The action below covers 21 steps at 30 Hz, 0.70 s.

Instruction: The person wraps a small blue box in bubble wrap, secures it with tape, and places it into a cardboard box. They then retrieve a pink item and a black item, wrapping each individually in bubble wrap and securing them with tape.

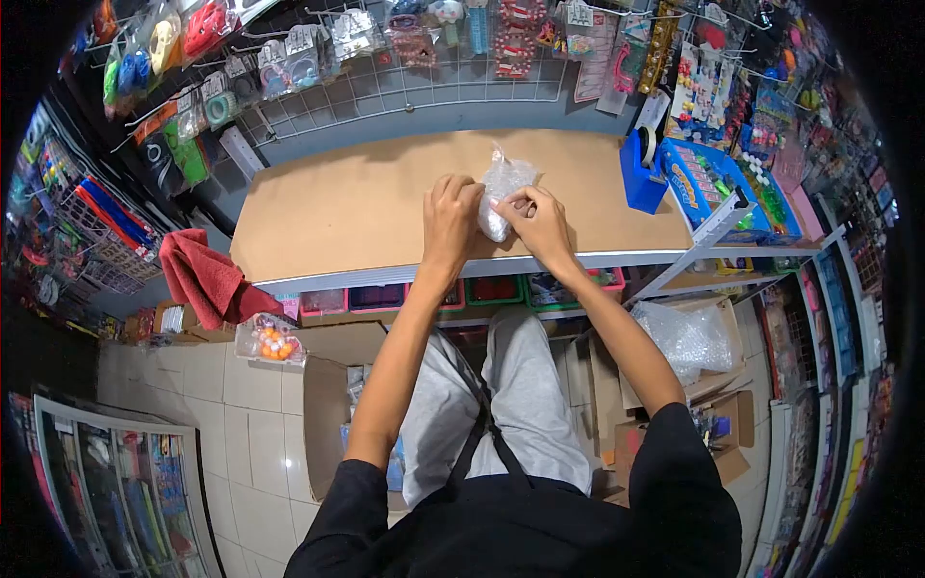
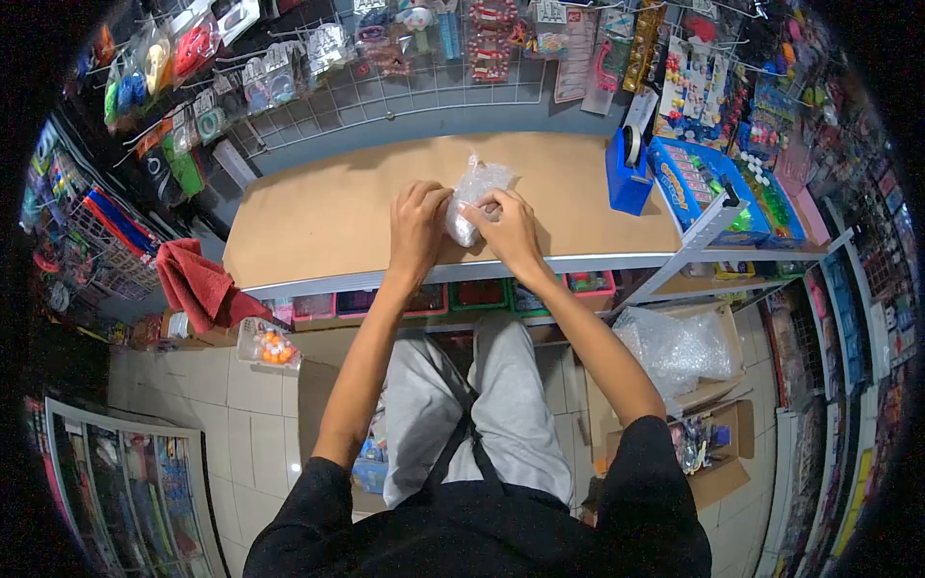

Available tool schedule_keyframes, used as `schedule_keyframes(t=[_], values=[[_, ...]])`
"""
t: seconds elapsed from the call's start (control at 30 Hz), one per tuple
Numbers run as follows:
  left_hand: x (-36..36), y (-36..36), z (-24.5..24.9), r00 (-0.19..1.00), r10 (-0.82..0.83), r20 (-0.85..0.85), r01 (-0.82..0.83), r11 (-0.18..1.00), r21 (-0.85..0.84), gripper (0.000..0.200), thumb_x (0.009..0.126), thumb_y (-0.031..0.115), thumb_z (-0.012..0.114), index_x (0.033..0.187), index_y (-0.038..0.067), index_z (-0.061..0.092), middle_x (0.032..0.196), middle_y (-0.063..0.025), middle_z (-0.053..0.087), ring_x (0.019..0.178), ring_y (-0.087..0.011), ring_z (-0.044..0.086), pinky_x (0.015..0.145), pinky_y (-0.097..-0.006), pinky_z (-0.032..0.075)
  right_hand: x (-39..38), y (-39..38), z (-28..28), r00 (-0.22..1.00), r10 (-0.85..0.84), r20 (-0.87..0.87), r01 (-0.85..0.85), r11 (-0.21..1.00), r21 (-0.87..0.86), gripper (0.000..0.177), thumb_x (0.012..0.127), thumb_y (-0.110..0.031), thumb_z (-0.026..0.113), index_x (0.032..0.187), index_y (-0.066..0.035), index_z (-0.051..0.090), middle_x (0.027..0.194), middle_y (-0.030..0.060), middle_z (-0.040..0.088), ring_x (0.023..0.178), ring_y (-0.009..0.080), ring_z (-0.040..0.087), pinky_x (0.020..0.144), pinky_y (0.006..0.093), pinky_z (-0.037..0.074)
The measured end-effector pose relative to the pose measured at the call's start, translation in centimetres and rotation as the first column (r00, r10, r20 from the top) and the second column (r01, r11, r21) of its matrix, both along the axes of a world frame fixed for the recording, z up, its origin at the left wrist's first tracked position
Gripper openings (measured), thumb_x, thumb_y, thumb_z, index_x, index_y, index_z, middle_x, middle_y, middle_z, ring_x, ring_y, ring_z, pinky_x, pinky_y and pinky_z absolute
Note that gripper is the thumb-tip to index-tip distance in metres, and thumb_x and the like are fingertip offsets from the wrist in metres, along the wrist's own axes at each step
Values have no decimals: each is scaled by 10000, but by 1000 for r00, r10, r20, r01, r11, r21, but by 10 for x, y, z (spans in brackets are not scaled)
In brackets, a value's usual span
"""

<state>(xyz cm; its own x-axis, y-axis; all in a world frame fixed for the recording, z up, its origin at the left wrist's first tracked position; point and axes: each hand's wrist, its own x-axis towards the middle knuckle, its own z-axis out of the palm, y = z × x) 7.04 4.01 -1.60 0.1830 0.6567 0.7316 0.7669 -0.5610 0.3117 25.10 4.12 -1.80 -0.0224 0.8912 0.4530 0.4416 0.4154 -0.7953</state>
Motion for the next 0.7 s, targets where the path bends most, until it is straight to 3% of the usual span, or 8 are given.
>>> schedule_keyframes(t=[0.07,0.17,0.27,0.37,0.4,0.5,0.6,0.7], values=[[2,-9,-5,999,3,-43,-4,1000,-29,371,906,248,709,1187,10,667,1214,-200,654,1205,-350,578,1009,-456,432,1,-1,1,999,-2,45,-2,996,89,363,857,-331,792,913,22,727,855,182,677,773,291,651,739,385,517],[16,-26,0,995,31,-92,-30,999,20,456,917,332,700,1207,-16,645,1279,-230,612,1217,-386,554,1020,-468,423,3,2,-2,999,7,39,-8,1000,29,326,900,-294,751,925,30,730,863,184,675,770,300,648,730,379,516],[21,-23,-7,990,33,-134,-25,998,62,523,919,413,688,1179,-36,618,1279,-302,565,1233,-415,523,1016,-480,425,8,0,-4,998,36,60,-41,996,85,251,950,-221,709,983,26,740,793,108,631,690,167,591,680,315,480],[19,-27,-2,986,-3,-166,-8,998,-63,537,909,383,708,1258,-15,618,1358,-314,543,1289,-457,508,1067,-516,421,26,7,12,987,100,129,-82,987,-137,260,975,-225,671,1006,23,743,839,133,663,734,197,631,705,325,491],[16,-26,-3,987,-34,-156,25,998,-61,523,907,368,705,1259,-9,615,1369,-311,537,1298,-456,504,1083,-519,412,29,11,20,981,35,190,-29,999,-35,260,990,-229,642,1020,7,746,981,160,696,834,257,670,741,335,508],[2,-15,-7,976,-137,-168,128,990,-64,484,904,325,694,1263,13,605,1405,-296,519,1329,-452,484,1129,-525,384,36,39,40,917,-62,395,-25,977,211,258,989,-250,622,1087,-44,740,1145,139,695,1032,296,656,888,386,493],[-18,-12,1,935,-207,-287,197,978,-63,439,895,263,688,1270,54,598,1472,-238,484,1368,-429,442,1168,-526,349,35,61,56,816,35,577,-317,862,396,260,978,-275,597,1122,-112,739,1169,117,687,1188,313,593,1044,480,385],[-30,-16,18,902,-310,-301,295,951,-95,436,884,222,690,1277,59,596,1476,-215,479,1366,-411,439,1166,-522,348,36,76,55,607,302,735,-506,860,65,321,977,-326,600,1190,-109,706,1220,62,686,1282,282,535,1090,493,341]])
